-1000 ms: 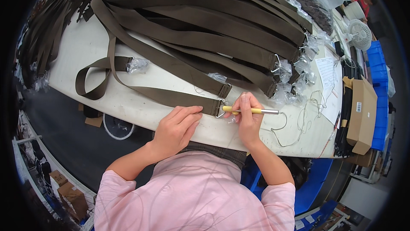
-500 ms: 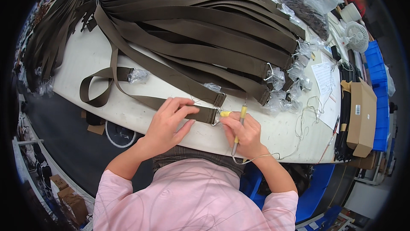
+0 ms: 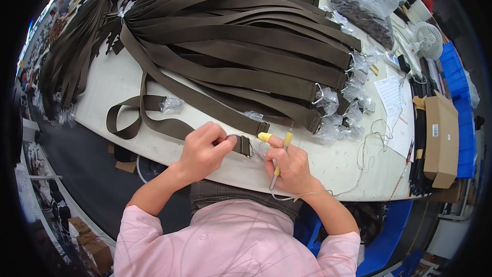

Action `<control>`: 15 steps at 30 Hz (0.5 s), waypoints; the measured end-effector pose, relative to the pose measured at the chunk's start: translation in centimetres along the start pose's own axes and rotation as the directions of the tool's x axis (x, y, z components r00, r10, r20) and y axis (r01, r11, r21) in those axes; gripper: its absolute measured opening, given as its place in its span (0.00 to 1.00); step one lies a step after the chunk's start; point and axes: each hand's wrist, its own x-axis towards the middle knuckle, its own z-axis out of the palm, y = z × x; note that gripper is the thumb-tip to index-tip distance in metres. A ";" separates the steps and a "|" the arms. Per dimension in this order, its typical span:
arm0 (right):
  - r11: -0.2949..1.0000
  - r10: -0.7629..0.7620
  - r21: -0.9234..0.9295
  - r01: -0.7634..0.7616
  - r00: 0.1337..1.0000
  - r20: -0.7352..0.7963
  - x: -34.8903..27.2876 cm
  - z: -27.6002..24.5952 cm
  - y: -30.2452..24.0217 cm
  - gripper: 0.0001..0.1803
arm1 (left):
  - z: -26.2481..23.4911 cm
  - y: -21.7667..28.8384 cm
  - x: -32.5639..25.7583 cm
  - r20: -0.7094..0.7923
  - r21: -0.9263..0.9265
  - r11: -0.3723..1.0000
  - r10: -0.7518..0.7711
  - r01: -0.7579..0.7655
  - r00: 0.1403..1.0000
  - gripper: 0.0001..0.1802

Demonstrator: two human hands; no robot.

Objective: The person uses a yellow-handled tool to attach metal buckles to the ends of brown fabric straps. They repeatedly pick up a strap, position the buckle, and use the tool to secure it before moving the finished item aside. The process is repeated for multiple straps on a white workbench.

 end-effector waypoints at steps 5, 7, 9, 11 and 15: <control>0.999 -0.016 -0.038 0.018 0.998 0.052 0.2 0.5 0.2 0.20 | -1.2 -1.1 -1.9 0.052 0.173 0.972 0.151 -0.157 0.987 0.22; 0.999 -0.008 -0.047 0.010 0.999 0.044 -0.1 0.2 0.4 0.19 | -1.2 -0.6 -3.4 0.043 0.088 0.995 0.039 -0.042 0.998 0.26; 0.999 0.008 -0.050 -0.007 1.000 0.022 -0.4 0.2 0.3 0.19 | -1.4 -0.1 -4.5 0.060 0.050 0.998 -0.032 0.029 0.998 0.27; 0.999 0.003 -0.033 -0.002 0.999 0.037 -0.3 0.6 -0.1 0.19 | -1.8 0.2 -4.8 0.082 0.077 0.996 -0.043 0.037 0.996 0.26; 0.995 -0.073 0.077 0.071 0.997 0.029 1.3 1.5 -1.2 0.25 | -2.1 -0.1 -5.3 0.117 0.010 0.995 -0.098 0.098 0.988 0.23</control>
